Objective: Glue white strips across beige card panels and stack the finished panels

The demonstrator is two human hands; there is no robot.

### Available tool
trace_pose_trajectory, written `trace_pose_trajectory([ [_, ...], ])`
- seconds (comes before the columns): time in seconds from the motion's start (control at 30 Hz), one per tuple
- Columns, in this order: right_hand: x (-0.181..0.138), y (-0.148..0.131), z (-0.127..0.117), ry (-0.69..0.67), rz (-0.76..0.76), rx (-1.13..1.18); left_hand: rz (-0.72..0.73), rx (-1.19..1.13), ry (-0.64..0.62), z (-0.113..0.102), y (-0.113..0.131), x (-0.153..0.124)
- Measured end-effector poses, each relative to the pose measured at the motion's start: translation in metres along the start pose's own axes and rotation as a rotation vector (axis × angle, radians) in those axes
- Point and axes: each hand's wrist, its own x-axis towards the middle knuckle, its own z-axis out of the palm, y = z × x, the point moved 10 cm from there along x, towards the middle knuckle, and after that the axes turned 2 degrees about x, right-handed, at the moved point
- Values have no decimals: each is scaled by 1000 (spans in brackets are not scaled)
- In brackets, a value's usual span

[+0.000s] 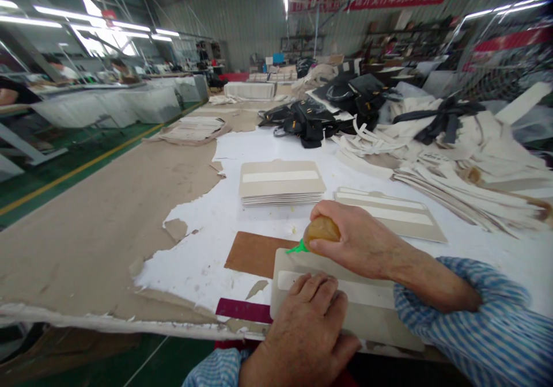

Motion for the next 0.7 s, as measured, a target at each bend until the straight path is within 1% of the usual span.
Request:
trace_pose_trajectory([
  [0.2,2,-4,1,-9,-5,17,2,2,9,-1,0,2],
  [0.47,-5,15,-5,-58,71,-57,-9,9,-4,0,-1,0],
  [0.7,-9,18,-8,-48,80,-52,-8,7,34,-2,-2,0],
])
